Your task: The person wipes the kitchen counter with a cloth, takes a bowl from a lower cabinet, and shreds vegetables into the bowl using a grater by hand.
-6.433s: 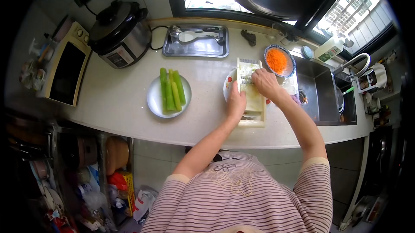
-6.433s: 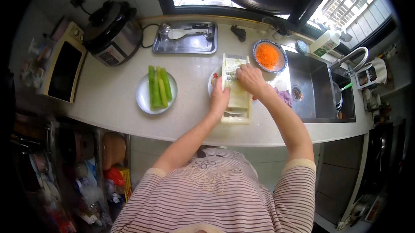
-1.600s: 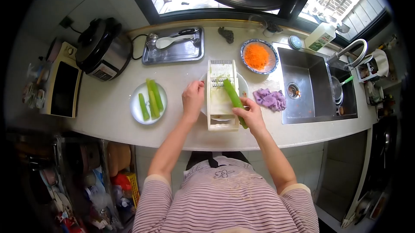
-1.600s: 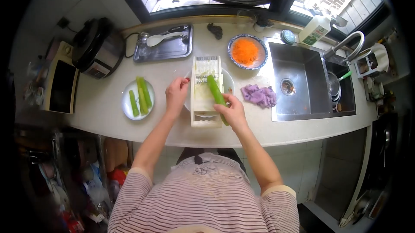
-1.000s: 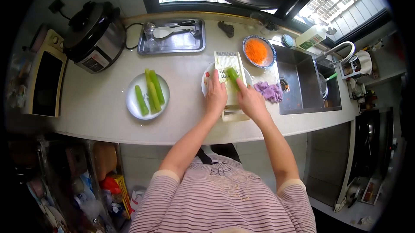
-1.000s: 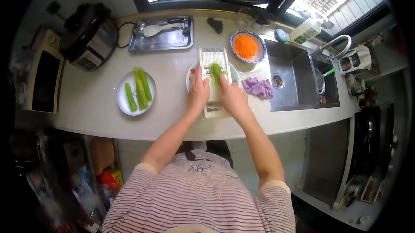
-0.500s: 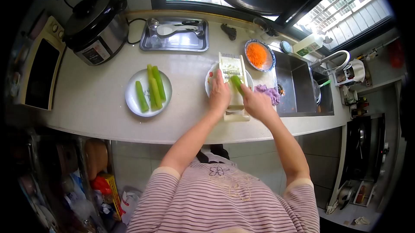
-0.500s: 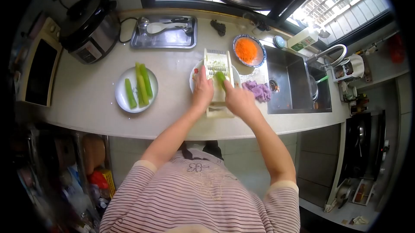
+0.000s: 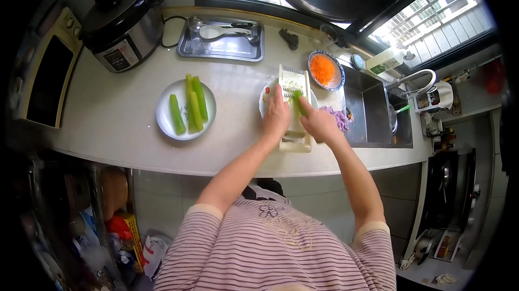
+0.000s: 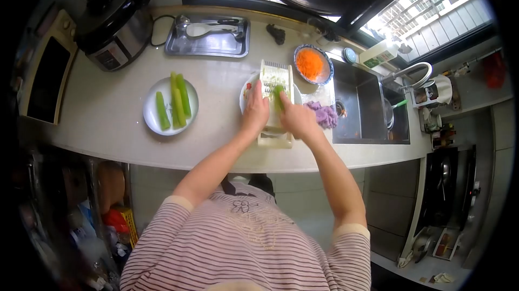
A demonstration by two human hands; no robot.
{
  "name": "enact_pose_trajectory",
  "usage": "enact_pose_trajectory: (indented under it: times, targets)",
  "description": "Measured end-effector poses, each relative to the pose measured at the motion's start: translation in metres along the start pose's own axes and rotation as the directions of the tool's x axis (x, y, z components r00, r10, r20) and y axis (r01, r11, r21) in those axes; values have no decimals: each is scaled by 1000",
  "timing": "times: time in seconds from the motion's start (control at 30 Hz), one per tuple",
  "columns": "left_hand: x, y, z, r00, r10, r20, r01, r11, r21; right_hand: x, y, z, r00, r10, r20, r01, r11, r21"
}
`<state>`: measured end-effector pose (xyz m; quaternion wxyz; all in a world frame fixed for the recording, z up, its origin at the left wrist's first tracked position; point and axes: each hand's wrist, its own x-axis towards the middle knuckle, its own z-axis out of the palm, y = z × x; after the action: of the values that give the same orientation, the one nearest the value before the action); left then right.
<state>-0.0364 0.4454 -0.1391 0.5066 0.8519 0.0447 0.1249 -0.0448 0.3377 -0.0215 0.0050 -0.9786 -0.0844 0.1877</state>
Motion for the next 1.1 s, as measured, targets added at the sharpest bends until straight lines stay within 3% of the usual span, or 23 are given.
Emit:
enact_pose_trajectory:
  times: [0.1, 0.2, 0.3, 0.43, 0.6, 0.77, 0.83, 0.97, 1.07, 1.1]
  targets:
    - [1, 3, -3, 1000, 11, -11, -11, 1000, -11, 29, -2, -2, 997, 35, -64, -32, 999, 35]
    - [3, 13, -12, 985, -128, 118, 139, 987, -87, 3, 3, 4, 1000, -19, -17, 19, 1000, -17]
    - [3, 11, -8, 988, -121, 95, 129, 988, -90, -11, 1, 10, 996, -53, -66, 49, 998, -48]
    - [-1, 13, -11, 988, -112, 102, 123, 987, -107, 36, -3, 5, 997, 19, -78, -18, 1000, 20]
    - [4, 14, -10, 988, -127, 85, 134, 988, -77, -17, -4, -4, 995, -16, 100, 19, 999, -27]
    - [-1, 16, -13, 990, -109, 94, 118, 989, -87, 35, 0, 4, 998, 18, -57, -15, 998, 59]
    - [0, 13, -13, 992, -97, 79, 104, 991, -85, 33, -2, 3, 999, 15, -49, -14, 999, 38]
    - [2, 12, -7, 992, -102, 69, 106, 993, -59, -16, -7, -5, 991, 16, 132, -10, 999, -45]
    - [-2, 13, -9, 990, -115, 82, 122, 990, -75, 1, 0, 6, 1000, -13, 26, 14, 999, -45]
    - [-1, 15, -11, 990, -112, 90, 120, 989, -84, 22, 3, 10, 1000, 28, -2, -28, 999, 35]
